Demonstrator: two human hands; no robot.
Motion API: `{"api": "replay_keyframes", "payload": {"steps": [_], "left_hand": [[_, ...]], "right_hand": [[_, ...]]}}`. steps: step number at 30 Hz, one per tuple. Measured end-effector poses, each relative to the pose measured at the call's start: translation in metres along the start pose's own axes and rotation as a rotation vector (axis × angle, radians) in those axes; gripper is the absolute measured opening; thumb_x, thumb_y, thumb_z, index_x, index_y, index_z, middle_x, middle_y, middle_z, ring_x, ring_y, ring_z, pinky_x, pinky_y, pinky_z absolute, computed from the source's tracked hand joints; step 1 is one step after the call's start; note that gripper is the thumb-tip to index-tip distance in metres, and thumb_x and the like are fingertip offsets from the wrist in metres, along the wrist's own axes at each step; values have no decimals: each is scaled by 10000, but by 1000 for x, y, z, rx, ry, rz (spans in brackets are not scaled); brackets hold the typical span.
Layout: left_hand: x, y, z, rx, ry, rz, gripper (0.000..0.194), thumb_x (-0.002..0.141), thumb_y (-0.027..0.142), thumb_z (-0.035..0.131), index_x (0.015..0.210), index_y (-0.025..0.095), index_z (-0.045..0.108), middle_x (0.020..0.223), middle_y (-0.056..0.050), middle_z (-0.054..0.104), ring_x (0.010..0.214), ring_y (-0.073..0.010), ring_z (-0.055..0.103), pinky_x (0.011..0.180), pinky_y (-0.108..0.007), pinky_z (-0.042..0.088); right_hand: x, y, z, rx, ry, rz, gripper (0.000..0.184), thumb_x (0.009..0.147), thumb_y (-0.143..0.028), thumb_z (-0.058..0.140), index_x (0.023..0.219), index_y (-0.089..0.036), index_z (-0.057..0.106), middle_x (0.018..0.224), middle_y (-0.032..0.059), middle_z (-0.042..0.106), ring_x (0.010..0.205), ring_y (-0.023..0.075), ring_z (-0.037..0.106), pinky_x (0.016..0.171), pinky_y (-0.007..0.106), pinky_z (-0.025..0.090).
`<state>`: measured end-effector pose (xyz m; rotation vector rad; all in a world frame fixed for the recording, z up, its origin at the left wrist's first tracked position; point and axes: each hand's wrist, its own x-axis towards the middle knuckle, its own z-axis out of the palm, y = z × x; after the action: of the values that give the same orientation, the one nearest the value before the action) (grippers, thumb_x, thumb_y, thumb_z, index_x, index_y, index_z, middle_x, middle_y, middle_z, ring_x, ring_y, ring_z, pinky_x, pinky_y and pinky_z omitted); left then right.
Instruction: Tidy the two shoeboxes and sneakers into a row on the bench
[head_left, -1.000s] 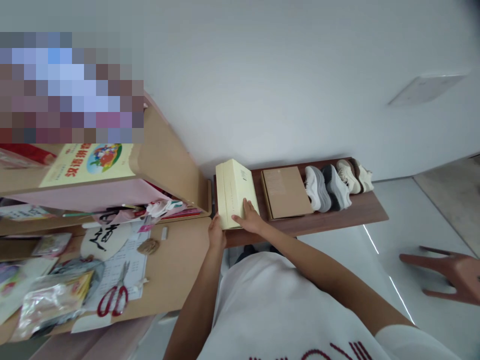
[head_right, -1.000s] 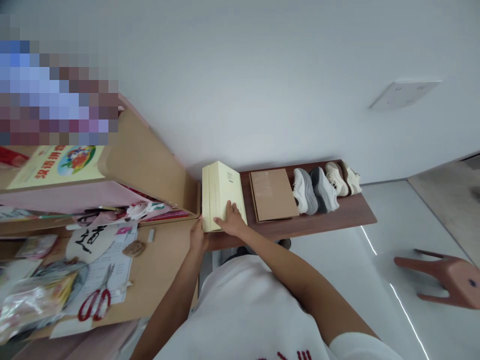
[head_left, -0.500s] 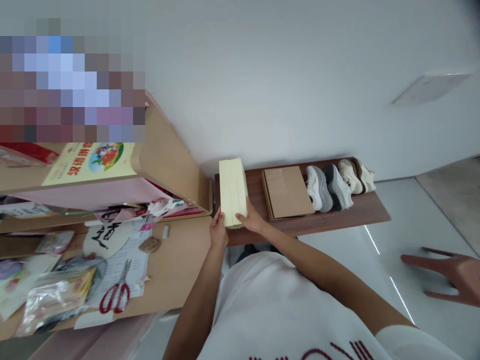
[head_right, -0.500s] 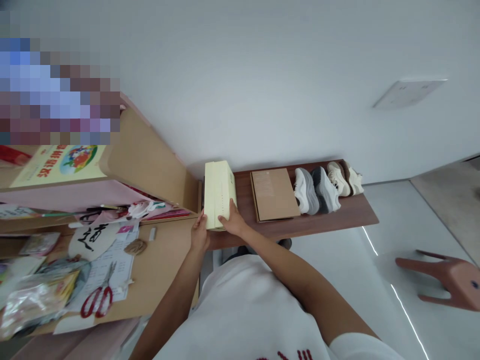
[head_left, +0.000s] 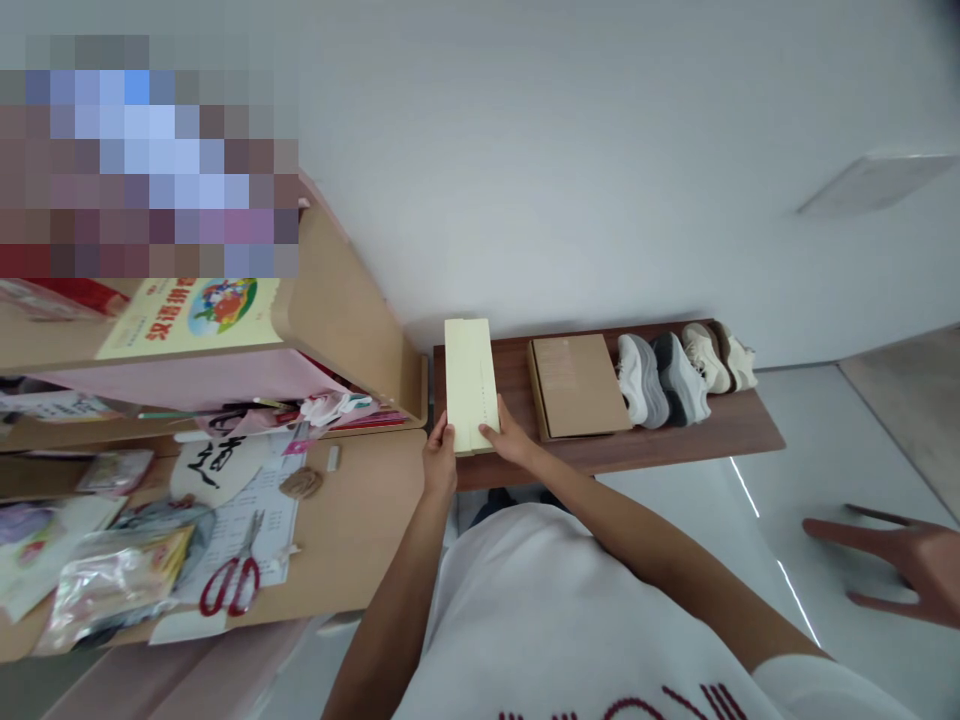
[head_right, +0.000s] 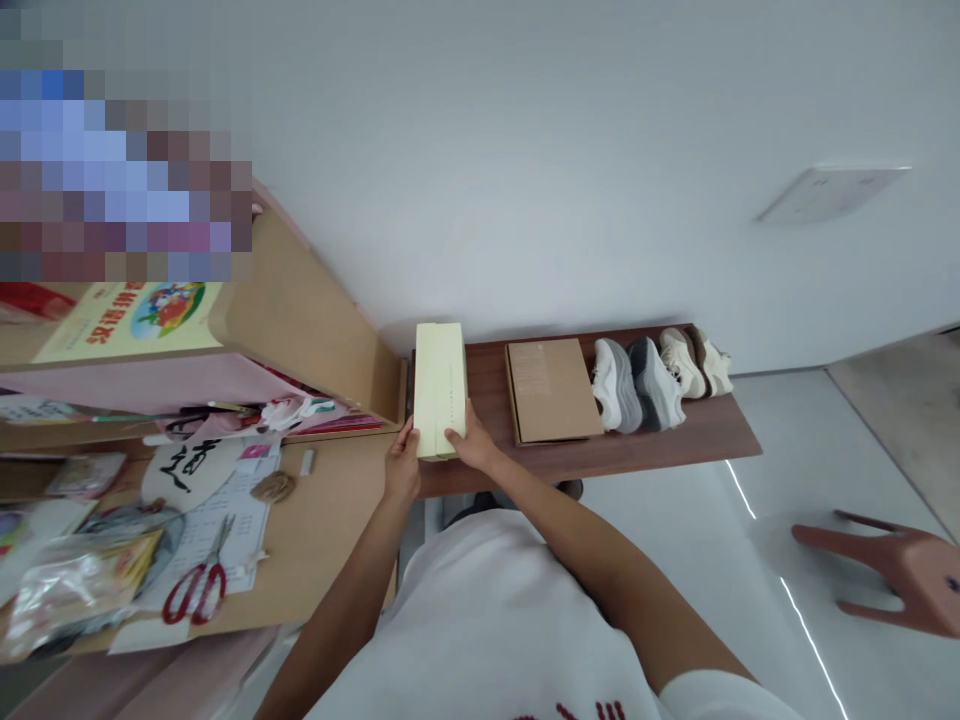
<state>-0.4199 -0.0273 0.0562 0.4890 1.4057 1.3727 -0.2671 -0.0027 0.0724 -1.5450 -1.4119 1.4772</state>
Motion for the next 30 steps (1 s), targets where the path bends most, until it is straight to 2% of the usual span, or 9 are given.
{"api": "replay_keyframes", "payload": {"steps": [7,10,13,16,20,25,30], "left_hand": [[-8,2,7,-8,2,4,356,905,259,661,1259,234,693,1407,-68,628,1357,-260,538,1170,-439,398],[-15,4,9,40,-4,41,352,921,249,636,1269,237,686,1434,-51,606,1403,-240,486,1209,-409,333],[-23,7,12,93,-10,78,341,902,214,651,1238,247,698,1466,-30,578,1466,-215,393,1246,-361,241],[-30,8,17,127,-38,114,349,890,179,656,1226,260,701,1496,-19,546,1490,-197,348,1257,-327,195],[-33,4,21,178,-95,169,345,905,220,653,1245,255,695,1512,-33,526,1481,-202,361,1263,-324,168],[-9,-14,10,392,-121,142,395,980,341,529,1344,224,630,1542,-67,492,1480,-207,365,1260,-357,186],[36,-30,-5,649,-69,63,482,998,358,457,1425,146,530,1556,-145,460,1487,-228,354,1247,-380,214]], "right_hand": [[3,12,-3,49,16,-6,794,953,-516,499,1615,-218,177,1655,69,302,1530,209,261,1252,409,196],[3,15,-6,122,26,-26,762,962,-543,477,1606,-227,218,1658,55,299,1526,196,272,1249,401,201],[2,16,-9,191,57,-19,794,944,-582,500,1601,-222,238,1650,70,316,1506,199,320,1232,391,254],[2,17,-13,268,78,-2,846,929,-571,532,1607,-176,215,1619,122,369,1454,208,414,1198,381,326],[4,25,-21,256,120,25,750,947,-468,523,1589,-173,273,1579,121,438,1388,208,499,1161,383,387],[7,30,-29,94,218,7,656,944,-422,514,1539,-170,402,1510,120,527,1310,227,575,1162,401,391],[4,17,-30,-110,220,18,641,962,-429,496,1527,-133,431,1528,128,504,1414,229,474,1212,356,312]]}}
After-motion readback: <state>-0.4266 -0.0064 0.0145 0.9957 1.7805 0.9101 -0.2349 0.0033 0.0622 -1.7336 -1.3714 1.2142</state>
